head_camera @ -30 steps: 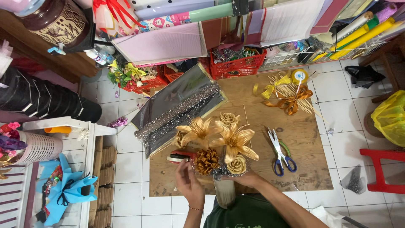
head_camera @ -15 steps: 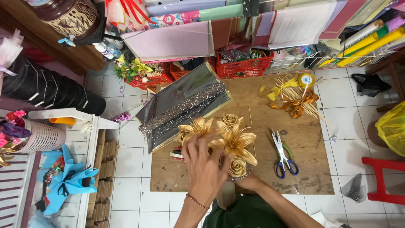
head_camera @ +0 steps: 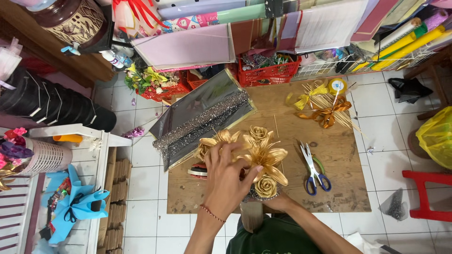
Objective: The person assembles a bouquet of artificial gold flowers by cutting pieces of silver mesh with shears, wrapping the mesh around the flower stems, and securing it with tape.
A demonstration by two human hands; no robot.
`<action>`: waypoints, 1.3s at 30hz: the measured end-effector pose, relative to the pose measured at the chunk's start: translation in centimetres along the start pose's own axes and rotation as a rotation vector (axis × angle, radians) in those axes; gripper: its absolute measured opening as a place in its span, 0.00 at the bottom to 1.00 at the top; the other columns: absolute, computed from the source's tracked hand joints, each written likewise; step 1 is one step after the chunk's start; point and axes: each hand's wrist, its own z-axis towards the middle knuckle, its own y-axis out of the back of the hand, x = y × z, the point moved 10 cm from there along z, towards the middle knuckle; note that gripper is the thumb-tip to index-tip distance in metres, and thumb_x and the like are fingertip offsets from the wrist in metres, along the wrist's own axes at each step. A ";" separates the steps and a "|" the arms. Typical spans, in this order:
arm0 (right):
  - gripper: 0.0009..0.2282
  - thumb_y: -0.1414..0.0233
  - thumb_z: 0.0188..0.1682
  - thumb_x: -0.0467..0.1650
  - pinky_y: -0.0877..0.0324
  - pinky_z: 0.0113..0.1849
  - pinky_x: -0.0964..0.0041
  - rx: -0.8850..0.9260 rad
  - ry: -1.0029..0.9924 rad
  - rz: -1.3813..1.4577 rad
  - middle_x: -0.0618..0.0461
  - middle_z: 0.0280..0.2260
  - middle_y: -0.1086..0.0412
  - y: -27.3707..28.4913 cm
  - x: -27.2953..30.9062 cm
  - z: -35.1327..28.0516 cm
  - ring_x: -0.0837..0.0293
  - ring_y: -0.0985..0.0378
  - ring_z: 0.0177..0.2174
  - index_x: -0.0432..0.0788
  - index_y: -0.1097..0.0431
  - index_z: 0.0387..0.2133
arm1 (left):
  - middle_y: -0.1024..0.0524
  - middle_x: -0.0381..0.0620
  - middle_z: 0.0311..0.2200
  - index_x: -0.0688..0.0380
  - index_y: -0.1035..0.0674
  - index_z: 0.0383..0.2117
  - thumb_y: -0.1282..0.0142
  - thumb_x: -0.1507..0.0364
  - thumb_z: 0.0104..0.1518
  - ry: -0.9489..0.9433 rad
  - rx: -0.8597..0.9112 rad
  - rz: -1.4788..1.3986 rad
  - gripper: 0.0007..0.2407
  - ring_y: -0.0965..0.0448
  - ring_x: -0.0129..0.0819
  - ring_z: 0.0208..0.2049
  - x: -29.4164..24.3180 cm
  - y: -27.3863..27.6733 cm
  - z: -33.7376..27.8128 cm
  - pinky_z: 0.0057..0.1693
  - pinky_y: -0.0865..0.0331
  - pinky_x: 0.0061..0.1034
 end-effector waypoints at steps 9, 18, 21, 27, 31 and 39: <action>0.40 0.29 0.29 0.41 0.39 0.64 0.58 -0.030 0.004 0.012 0.54 0.61 0.30 -5.1 8.6 -5.7 0.55 0.30 0.60 0.51 0.35 0.61 | 0.32 0.53 0.56 0.53 0.16 0.36 0.44 0.59 0.62 -0.289 -0.017 0.046 0.12 0.39 0.57 0.63 -3.6 1.2 -1.9 0.63 0.45 0.59; 0.40 0.29 0.28 0.40 0.38 0.64 0.58 -0.074 0.018 0.029 0.54 0.60 0.29 -3.4 9.5 -5.6 0.55 0.29 0.60 0.51 0.34 0.60 | 0.25 0.52 0.49 0.60 0.20 0.47 0.45 0.63 0.62 -0.060 -0.550 -0.222 0.15 0.26 0.46 0.55 3.6 0.5 -6.6 0.62 0.25 0.42; 0.40 0.29 0.28 0.40 0.37 0.64 0.58 -0.076 0.020 0.028 0.53 0.60 0.29 -3.2 9.8 -5.4 0.54 0.29 0.60 0.51 0.34 0.60 | 0.27 0.53 0.42 0.66 0.26 0.46 0.53 0.70 0.66 0.330 -0.841 -0.496 0.11 0.24 0.40 0.46 9.5 -2.1 -10.8 0.52 0.27 0.30; 0.44 0.30 0.26 0.44 0.39 0.65 0.57 -0.081 -0.056 -0.031 0.53 0.61 0.31 -2.2 10.0 -5.1 0.52 0.30 0.61 0.53 0.37 0.62 | 0.26 0.52 0.58 0.49 0.37 0.63 0.39 0.61 0.55 0.659 0.112 -0.823 0.29 0.24 0.43 0.58 14.2 -18.0 -11.8 0.64 0.30 0.43; 0.42 0.30 0.27 0.43 0.37 0.64 0.58 -0.065 -0.054 -0.038 0.53 0.60 0.29 -2.8 10.6 -4.9 0.52 0.29 0.60 0.53 0.36 0.61 | 0.31 0.52 0.64 0.50 0.38 0.65 0.35 0.50 0.47 0.598 0.169 -0.848 0.39 0.32 0.46 0.65 12.8 -18.9 -10.4 0.67 0.37 0.48; 0.46 0.30 0.27 0.43 0.37 0.64 0.56 -0.062 -0.112 0.004 0.51 0.63 0.32 -3.6 12.5 -5.9 0.52 0.31 0.62 0.53 0.40 0.65 | 0.20 0.50 0.51 0.58 0.24 0.53 0.29 0.67 0.49 0.544 -0.036 -1.022 0.24 0.22 0.39 0.54 16.3 -21.3 -8.5 0.58 0.23 0.34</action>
